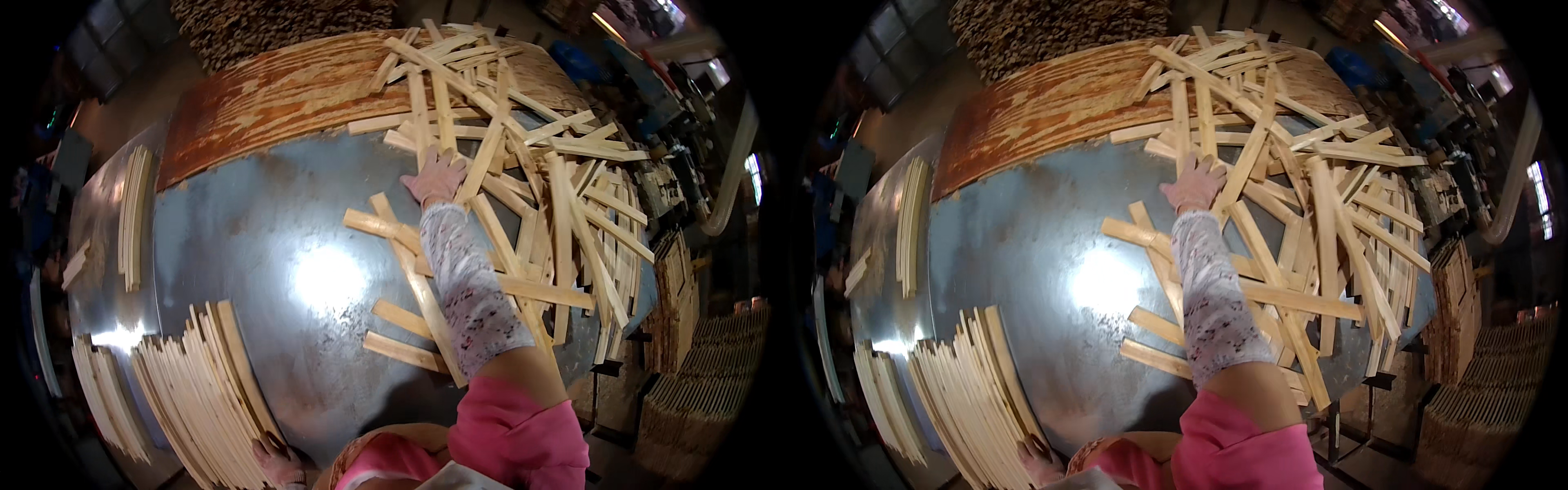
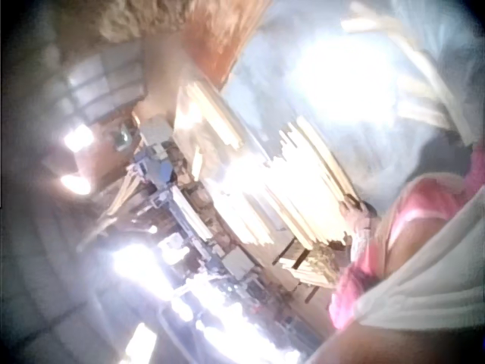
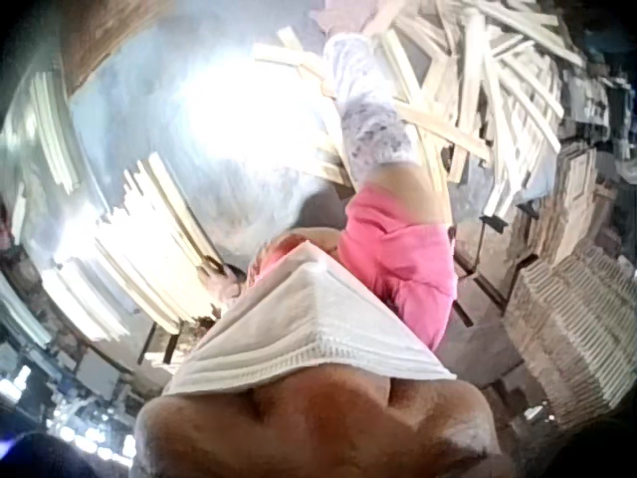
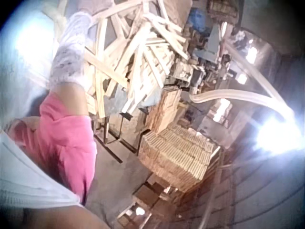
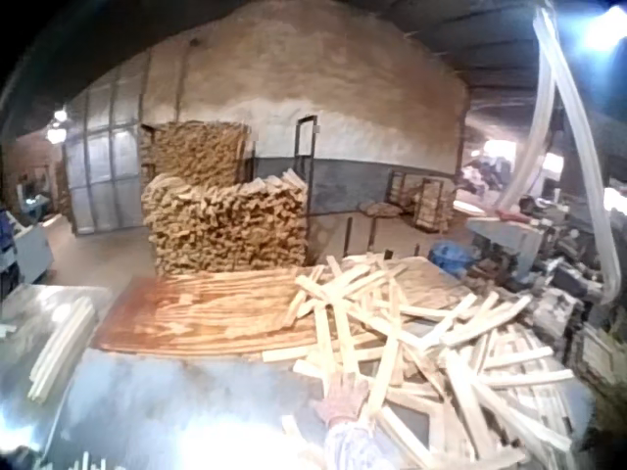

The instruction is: The person picks up thin wooden slats from a large pile on a metal table and arranges them into a neat, aligned stack. The person repeatedly grabs handfuls of slats, aligns them, and places them onto the growing stack, occasionally adjusting the position of the slats to ensure they are straight.

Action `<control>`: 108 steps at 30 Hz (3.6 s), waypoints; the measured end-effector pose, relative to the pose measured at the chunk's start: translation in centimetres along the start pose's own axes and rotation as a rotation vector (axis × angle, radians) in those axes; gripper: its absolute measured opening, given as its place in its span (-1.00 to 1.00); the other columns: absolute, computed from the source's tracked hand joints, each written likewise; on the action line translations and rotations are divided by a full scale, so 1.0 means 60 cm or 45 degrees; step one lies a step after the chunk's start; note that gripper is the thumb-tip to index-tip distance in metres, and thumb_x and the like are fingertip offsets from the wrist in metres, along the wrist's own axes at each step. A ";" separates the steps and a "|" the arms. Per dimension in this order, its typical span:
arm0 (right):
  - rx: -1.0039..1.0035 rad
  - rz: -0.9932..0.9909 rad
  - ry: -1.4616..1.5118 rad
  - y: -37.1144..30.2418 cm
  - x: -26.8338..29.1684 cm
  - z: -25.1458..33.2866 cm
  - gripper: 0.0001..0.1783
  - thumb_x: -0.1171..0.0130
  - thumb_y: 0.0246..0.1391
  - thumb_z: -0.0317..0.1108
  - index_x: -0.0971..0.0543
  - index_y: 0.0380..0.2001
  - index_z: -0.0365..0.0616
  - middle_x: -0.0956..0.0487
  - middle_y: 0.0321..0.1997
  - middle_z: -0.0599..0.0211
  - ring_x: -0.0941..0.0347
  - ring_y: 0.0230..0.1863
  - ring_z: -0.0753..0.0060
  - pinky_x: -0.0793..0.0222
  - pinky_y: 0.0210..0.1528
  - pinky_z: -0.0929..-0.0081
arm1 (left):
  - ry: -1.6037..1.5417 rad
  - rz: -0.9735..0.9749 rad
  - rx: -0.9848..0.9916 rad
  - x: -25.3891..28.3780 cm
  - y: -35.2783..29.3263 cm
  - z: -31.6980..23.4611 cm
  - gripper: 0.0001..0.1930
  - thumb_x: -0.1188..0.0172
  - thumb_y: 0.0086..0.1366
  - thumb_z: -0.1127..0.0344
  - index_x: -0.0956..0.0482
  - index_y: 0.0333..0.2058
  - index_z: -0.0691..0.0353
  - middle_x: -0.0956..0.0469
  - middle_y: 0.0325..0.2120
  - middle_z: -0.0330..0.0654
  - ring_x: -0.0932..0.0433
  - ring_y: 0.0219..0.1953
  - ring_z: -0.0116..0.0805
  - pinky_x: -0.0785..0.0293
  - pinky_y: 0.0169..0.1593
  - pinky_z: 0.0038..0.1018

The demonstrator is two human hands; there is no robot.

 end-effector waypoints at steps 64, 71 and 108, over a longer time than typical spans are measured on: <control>0.931 0.382 -0.293 -0.600 0.095 -0.573 -0.35 -0.46 0.00 -0.06 -0.59 0.17 0.04 -0.63 0.21 0.19 -0.53 0.29 0.00 -0.32 0.44 0.06 | -0.251 0.264 -1.026 -0.098 -0.101 -0.253 -0.24 -0.28 0.35 0.11 -0.29 0.49 0.09 -0.59 0.19 0.14 -0.61 0.16 0.20 -0.55 0.24 -0.06; 0.777 0.234 -0.049 -0.612 0.033 -0.639 -0.16 -0.43 -0.02 -0.15 -0.47 0.39 0.07 -0.60 0.24 0.13 -0.47 0.33 -0.02 -0.37 0.38 0.04 | -0.163 -0.127 -0.569 -0.173 -0.104 0.018 -0.43 -0.18 0.47 0.06 -0.48 0.36 0.19 -0.54 0.24 0.18 -0.52 0.28 0.22 -0.44 0.37 -0.04; 1.344 0.732 -0.185 -0.875 -0.113 0.214 -0.68 -0.17 0.28 -0.27 -0.73 -0.04 -0.21 -0.70 -0.08 -0.14 -0.69 0.05 -0.06 -0.63 0.06 0.08 | -1.638 -1.040 0.308 -0.207 -0.129 0.395 -0.51 -0.27 0.48 0.51 -0.41 0.33 0.32 -0.54 0.26 -0.02 -0.50 0.33 -0.17 -0.42 0.42 -0.29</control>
Point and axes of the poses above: each hand's wrist, its own y-axis towards the middle knuckle, its own x-axis out of the back of the hand, z = x × y, the point moved 4 cm from there along y, towards the middle knuckle
